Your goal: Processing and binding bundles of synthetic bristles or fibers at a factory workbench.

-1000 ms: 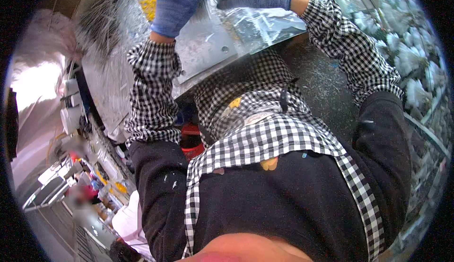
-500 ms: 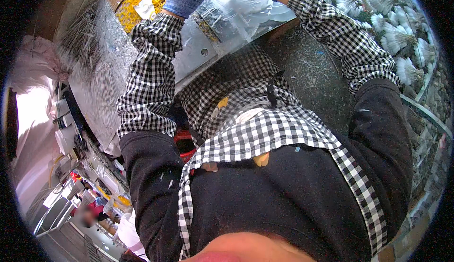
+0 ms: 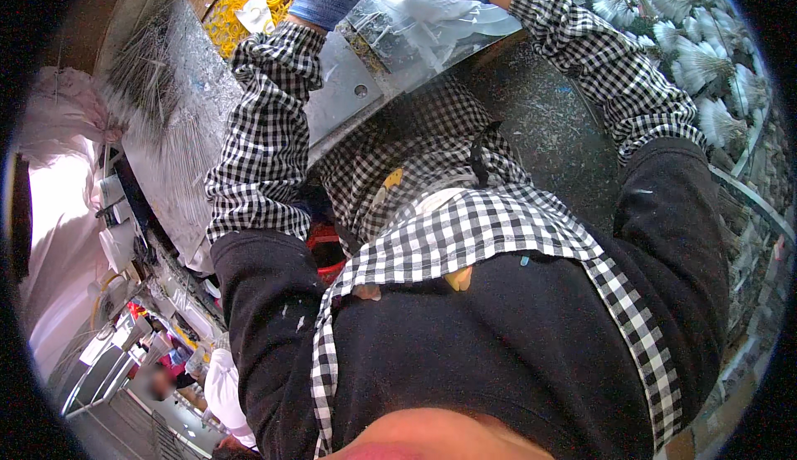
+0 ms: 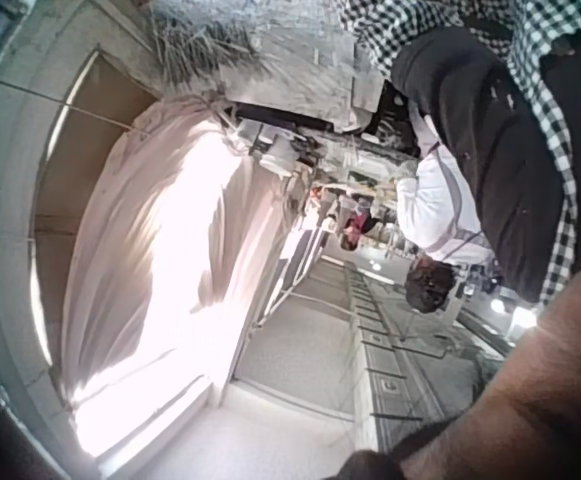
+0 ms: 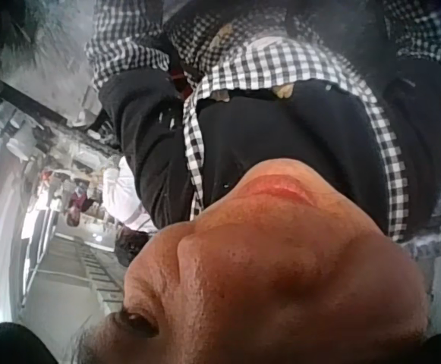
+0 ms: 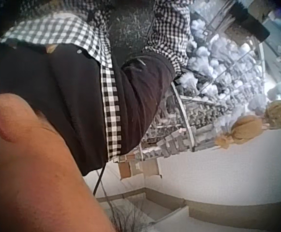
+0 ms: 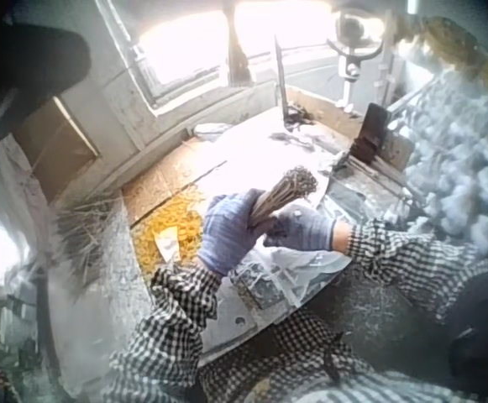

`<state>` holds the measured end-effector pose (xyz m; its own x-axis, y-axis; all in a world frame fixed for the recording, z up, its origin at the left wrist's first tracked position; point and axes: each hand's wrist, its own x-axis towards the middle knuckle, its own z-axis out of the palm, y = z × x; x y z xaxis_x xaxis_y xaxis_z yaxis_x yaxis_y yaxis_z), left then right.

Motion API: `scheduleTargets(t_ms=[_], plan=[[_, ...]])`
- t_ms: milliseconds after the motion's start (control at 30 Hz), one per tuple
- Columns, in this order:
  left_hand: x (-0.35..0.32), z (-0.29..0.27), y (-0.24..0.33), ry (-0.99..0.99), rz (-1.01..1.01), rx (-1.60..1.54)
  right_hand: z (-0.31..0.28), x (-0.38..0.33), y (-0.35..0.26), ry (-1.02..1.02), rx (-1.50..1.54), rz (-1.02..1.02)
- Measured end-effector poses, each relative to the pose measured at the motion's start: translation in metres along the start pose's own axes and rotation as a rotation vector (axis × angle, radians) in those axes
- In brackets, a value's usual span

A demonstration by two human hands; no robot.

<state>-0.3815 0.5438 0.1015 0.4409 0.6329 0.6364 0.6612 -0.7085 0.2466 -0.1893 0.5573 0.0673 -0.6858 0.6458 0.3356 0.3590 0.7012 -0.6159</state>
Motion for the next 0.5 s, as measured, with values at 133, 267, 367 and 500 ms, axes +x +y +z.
scheduleTargets(t_ms=[133, 267, 367, 500], plan=[[0.004, -0.003, 0.001, -0.02, -0.003, 0.008, -0.006, 0.001, -0.011, 0.13, -0.083, -0.224], [0.011, -0.007, 0.003, -0.006, 0.042, -0.005, -0.001, -0.003, -0.005, 0.075, 0.044, -0.047], [0.008, -0.004, 0.004, -0.027, 0.049, 0.017, 0.003, -0.006, 0.003, -0.053, 0.02, 0.207], [0.008, -0.002, 0.003, -0.009, 0.104, 0.004, 0.013, -0.007, 0.015, 0.068, 0.169, 0.026]])
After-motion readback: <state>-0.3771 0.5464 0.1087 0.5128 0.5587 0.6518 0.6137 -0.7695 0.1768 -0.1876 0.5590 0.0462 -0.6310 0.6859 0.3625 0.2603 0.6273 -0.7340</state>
